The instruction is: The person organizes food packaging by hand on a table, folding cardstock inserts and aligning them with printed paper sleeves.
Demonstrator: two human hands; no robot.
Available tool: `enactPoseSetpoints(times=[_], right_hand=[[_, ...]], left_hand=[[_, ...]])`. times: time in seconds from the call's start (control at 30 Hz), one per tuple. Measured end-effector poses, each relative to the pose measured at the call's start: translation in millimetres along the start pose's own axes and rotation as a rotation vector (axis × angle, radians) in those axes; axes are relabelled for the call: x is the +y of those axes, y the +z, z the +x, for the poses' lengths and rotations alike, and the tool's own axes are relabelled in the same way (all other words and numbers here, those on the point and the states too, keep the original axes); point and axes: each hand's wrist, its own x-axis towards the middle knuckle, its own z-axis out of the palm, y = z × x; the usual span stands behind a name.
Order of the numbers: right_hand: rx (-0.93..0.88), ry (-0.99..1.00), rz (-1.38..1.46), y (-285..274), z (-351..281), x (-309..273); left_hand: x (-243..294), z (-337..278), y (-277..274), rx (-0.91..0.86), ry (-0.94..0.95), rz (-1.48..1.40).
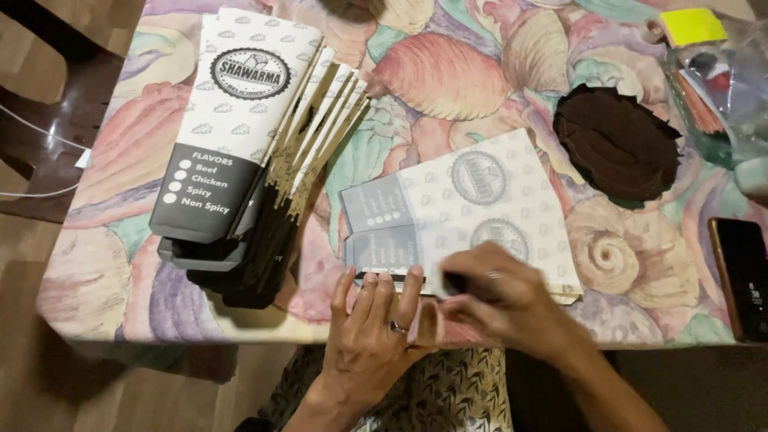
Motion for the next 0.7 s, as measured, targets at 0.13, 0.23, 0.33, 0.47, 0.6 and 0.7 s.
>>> enactPoseSetpoints(times=[0.13, 0.23, 0.33, 0.47, 0.6, 0.7], right_hand=[[0.145, 0.083, -0.001, -12, 3, -9], [0.083, 0.007, -0.01, 5, 18, -13], [0.065, -0.116, -0.057, 13, 37, -18], [0.055, 0.102, -0.067, -2, 22, -12], [0.346, 0.18, 0.428, -20, -1, -19], [0.337, 0.206, 0.407, -6, -11, -31]], left_hand=[[-2, 6, -6, 0.024, -0.004, -0.059], [1, 3, -3, 0.019, 0.023, -0.064], [1, 2, -2, 0.029, 0.016, -0.08], [-2, -1, -3, -0.014, 0.03, -0.085], [-2, 2, -4, 0.004, 0.056, -0.09], [-2, -1, -5, -0.026, 0.054, -0.122]])
